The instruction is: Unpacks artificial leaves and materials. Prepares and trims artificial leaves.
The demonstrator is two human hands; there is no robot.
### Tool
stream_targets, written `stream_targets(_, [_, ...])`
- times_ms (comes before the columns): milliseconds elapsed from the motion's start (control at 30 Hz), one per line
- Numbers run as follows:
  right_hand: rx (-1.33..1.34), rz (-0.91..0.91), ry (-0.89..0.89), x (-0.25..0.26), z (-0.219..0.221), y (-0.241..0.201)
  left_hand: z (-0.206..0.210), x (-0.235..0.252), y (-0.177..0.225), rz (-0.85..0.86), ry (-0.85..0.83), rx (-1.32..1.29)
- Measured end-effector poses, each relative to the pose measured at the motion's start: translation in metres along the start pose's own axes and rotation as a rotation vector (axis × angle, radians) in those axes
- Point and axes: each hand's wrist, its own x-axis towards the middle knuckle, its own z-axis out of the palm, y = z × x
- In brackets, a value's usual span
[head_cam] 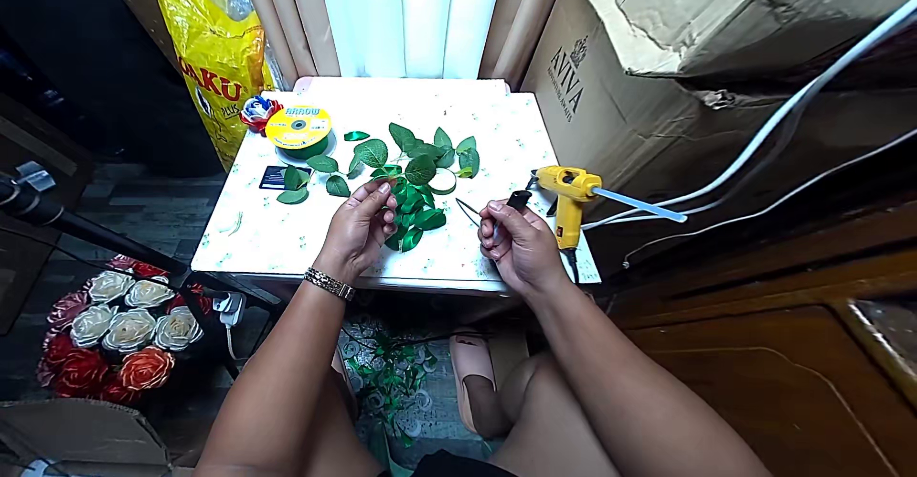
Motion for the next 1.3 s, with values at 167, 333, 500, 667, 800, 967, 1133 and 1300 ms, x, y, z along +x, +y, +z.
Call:
stream_targets(167, [-0.043,-0.032,0.052,0.003,-0.004,-0.002,-0.023,0.007,0.024,0.042,0.138,0.190])
stream_targets(333, [-0.111,-0.066,0.039,0.004,-0.008,0.000,-0.069,-0.007,0.068,-0.102,0.027,0.912])
stream_targets(500, [-0.502,-0.138,0.001,0.004,-0.014,-0.004,-0.096,-0.017,0.087,-0.308,0.182,1.320])
stream_targets(667, [-0.979,0.004,0.002,0.009,-0.012,-0.010,-0.096,-0.019,0.093,-0.356,0.282,1.427])
stream_targets(800, [-1.168,-0.048,-0.088,0.000,-0.003,-0.012,-0.096,-0.017,0.094,-0.285,0.325,1.406])
stream_targets(967, [-1.443,-0.041,-0.212,0.002,0.003,-0.005,-0.083,-0.006,0.081,-0.021,0.327,1.359])
stream_targets(1133, [-1.629,-0.047,-0.287,0.008,0.013,0.005,-0.046,0.000,0.062,0.212,0.259,1.370])
stream_targets(1300, [-1.565,-0.099,-0.236,0.014,0.004,-0.002,0.001,0.033,0.051,0.314,0.188,1.307])
